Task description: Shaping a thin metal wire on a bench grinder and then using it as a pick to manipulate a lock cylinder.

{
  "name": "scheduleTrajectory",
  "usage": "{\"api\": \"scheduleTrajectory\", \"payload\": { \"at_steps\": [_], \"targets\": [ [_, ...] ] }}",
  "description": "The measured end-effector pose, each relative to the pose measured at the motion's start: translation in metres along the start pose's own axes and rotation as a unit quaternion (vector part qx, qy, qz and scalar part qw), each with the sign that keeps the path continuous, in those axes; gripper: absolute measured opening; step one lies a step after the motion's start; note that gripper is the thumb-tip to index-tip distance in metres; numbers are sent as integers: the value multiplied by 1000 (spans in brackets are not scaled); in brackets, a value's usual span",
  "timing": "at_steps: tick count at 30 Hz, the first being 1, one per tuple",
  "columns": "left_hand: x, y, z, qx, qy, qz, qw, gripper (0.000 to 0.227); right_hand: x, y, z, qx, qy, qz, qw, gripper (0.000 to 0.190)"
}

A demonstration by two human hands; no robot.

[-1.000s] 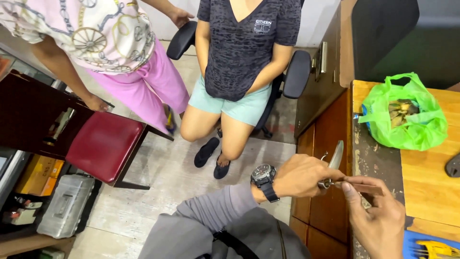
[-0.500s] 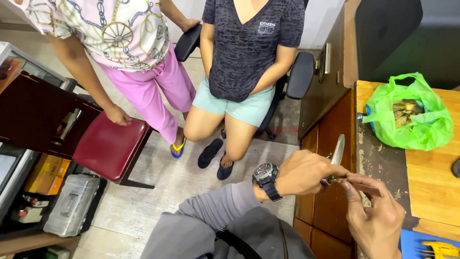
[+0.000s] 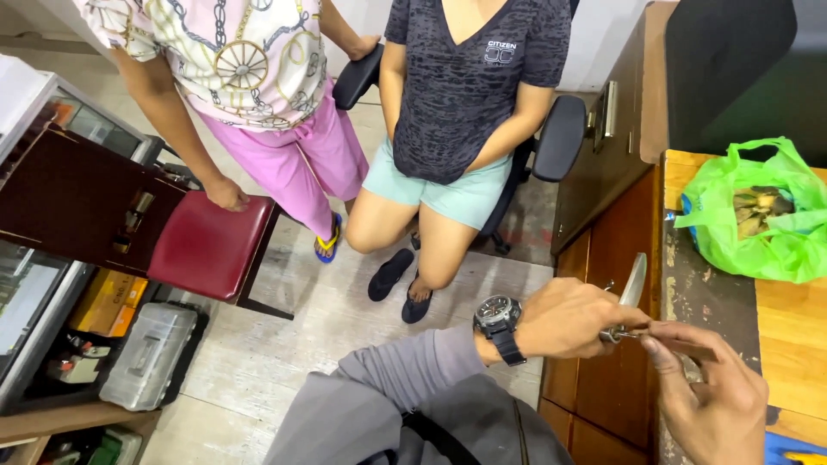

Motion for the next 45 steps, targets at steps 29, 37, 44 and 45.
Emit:
{"api": "scheduleTrajectory", "payload": {
  "at_steps": [29, 37, 44, 45],
  "targets": [
    [-45, 3, -16, 65, -4, -66, 996, 45, -24, -18, 58, -54, -9, -106, 993, 15],
    [-44, -3, -25, 83, 36, -18, 996, 47, -39, -15, 62, -59, -41, -92, 993, 10],
    [-45, -10, -28, 87, 75, 3, 993, 44, -42, -9, 55, 17, -77, -97, 992, 6],
    [-47, -9, -31, 98, 78, -2, 992, 45, -41, -8, 54, 31, -68, -109, 991, 6]
  ]
}}
Point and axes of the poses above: each hand's wrist, its own y-axis away from the middle knuckle, its own x-axis out of the palm, z = x × y, the point moved 5 cm from there along -y, towards the middle knuckle, and after that the axes turned 11 degrees about z, right-handed, at the moved point
